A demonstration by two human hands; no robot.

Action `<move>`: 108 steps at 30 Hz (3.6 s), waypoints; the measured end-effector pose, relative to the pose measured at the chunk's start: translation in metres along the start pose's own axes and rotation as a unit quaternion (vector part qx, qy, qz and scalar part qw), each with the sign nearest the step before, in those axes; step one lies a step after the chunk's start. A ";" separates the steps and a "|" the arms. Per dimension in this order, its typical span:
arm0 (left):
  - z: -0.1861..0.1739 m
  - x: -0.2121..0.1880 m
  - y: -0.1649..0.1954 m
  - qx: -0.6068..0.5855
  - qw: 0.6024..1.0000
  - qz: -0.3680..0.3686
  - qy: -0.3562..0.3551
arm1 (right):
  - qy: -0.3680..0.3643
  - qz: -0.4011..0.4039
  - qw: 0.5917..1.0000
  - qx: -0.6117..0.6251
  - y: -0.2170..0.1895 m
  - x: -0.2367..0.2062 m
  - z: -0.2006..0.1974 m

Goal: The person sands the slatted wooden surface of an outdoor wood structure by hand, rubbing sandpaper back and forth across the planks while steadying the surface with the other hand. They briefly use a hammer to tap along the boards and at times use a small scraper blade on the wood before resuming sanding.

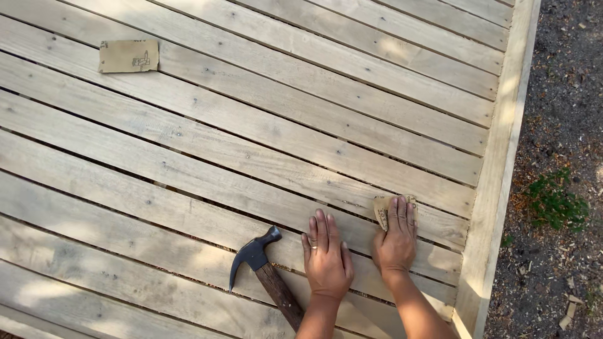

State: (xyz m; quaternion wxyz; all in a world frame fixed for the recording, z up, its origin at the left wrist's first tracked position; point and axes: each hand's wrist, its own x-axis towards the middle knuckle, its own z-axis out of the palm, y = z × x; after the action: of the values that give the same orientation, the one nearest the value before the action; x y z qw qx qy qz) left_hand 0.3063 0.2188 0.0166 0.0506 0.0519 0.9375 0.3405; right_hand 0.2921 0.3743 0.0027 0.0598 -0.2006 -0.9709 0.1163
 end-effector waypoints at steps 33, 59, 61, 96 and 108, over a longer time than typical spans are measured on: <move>-0.138 0.210 -0.169 0.233 0.971 0.005 -0.052 | -0.070 -0.092 0.993 0.039 -0.046 -0.015 0.001; -0.138 0.219 -0.170 0.235 0.970 0.015 -0.060 | 0.095 0.177 0.979 0.028 -0.095 0.013 0.039; -0.140 0.219 -0.168 0.239 0.969 0.007 -0.059 | 0.019 0.056 0.997 0.058 -0.144 0.015 0.051; -0.141 0.219 -0.160 0.259 0.962 0.004 -0.088 | -0.037 -0.035 0.999 0.015 -0.090 -0.010 0.012; -0.142 0.220 -0.161 0.236 0.967 -0.008 -0.095 | -0.098 0.049 0.990 0.087 -0.162 -0.015 0.031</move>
State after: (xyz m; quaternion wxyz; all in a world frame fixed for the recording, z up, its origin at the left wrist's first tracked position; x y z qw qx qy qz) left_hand 0.0602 0.0352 0.0085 0.1283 0.0875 0.9825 0.1025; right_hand 0.2397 0.2175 0.0120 -0.0244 -0.2300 -0.9472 0.2219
